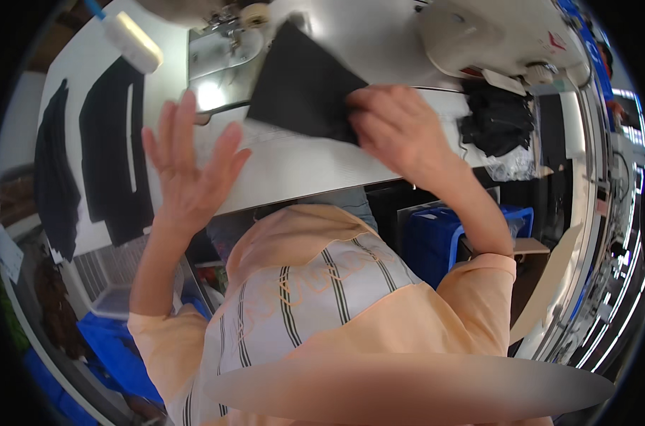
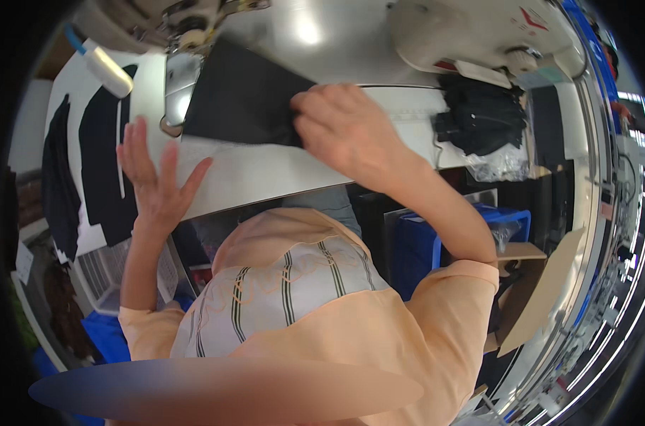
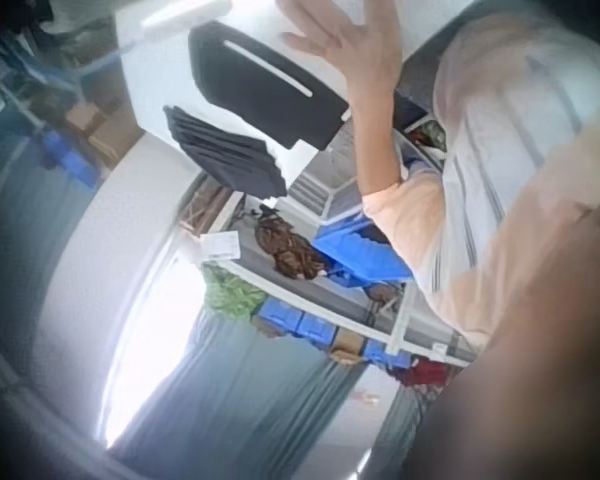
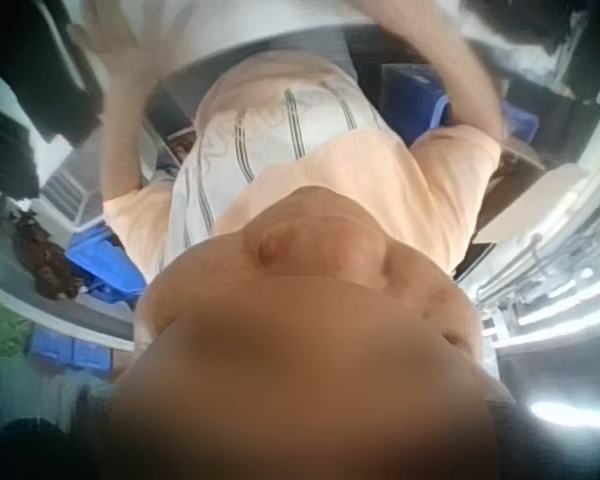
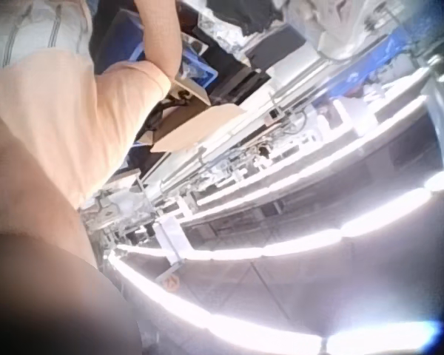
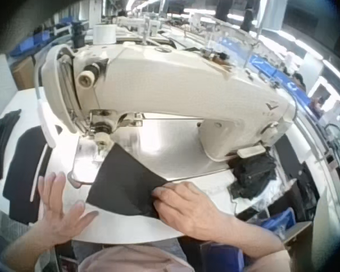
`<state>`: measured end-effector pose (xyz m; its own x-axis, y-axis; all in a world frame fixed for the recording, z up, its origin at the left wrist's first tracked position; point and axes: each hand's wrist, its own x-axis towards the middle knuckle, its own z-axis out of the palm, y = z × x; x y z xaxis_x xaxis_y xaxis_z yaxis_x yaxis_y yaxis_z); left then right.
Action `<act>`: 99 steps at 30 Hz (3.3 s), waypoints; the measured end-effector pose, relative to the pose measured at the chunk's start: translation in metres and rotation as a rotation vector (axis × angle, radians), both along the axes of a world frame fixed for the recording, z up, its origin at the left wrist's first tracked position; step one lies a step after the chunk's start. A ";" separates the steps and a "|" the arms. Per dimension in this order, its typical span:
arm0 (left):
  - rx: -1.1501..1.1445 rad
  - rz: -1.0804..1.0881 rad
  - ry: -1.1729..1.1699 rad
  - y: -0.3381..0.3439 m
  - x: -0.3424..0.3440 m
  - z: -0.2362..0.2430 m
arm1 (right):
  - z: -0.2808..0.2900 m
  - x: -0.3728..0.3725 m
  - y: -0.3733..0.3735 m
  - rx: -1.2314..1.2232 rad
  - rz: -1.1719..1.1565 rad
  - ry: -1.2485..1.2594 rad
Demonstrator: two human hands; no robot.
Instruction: Sewing a zipper onto black garment pieces using an industrial sewing machine.
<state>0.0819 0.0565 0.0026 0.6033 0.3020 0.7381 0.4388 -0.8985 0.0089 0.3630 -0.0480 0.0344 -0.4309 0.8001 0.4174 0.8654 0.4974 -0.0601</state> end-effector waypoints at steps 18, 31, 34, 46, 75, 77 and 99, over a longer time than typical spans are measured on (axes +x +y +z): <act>-0.864 -0.122 0.080 -0.005 -0.063 0.003 | -0.039 -0.045 -0.022 -0.177 0.050 0.333; -1.191 -0.017 0.042 0.000 -0.054 0.001 | -0.031 -0.063 -0.006 -0.304 -0.336 0.507; -0.537 -0.099 0.152 -0.012 -0.052 -0.002 | -0.023 -0.085 0.001 0.040 -0.248 0.001; -0.327 0.219 0.385 -0.054 -0.056 -0.010 | -0.054 -0.036 -0.055 -0.157 -0.208 -0.068; -0.429 0.134 0.458 0.035 0.012 -0.017 | -0.009 0.240 -0.159 -0.021 -0.811 -0.208; -0.461 0.127 0.452 0.035 0.012 -0.016 | -0.009 0.246 -0.156 -0.079 -0.828 -0.239; -0.392 0.078 0.399 0.036 0.012 -0.020 | 0.030 0.231 -0.104 -0.274 -0.608 -0.458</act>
